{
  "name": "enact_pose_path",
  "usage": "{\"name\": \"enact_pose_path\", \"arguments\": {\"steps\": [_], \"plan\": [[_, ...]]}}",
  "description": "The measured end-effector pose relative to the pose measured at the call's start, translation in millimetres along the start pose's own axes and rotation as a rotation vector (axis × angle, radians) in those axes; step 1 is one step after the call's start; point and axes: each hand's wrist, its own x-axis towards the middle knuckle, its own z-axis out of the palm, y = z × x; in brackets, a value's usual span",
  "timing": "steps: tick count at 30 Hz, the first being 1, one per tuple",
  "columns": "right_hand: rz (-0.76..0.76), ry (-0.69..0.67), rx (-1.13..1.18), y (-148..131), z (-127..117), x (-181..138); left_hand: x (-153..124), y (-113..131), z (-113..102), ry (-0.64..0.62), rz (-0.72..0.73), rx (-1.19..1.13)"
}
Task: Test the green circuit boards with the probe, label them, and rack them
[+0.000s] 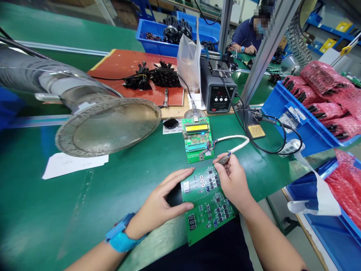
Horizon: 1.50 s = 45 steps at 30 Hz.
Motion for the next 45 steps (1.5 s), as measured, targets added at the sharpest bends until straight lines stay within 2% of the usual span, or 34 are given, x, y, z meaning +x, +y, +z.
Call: {"name": "enact_pose_path", "arguments": {"steps": [10,28,32,39,45], "plan": [[0.007,0.006,0.011,1,1,0,1,2,0,-0.009,-0.019,-0.006],[0.026,0.029,0.065,0,1,1,1,1,0,0.019,0.037,0.024],[0.043,0.045,0.096,-8,-11,-12,2,0,1,0.028,0.039,0.046],[0.078,-0.011,-0.028,-7,-28,-54,3,3,-1,0.012,0.012,0.049],[0.039,-0.045,-0.059,0,-27,-58,3,5,-1,0.02,0.013,0.055]]}}
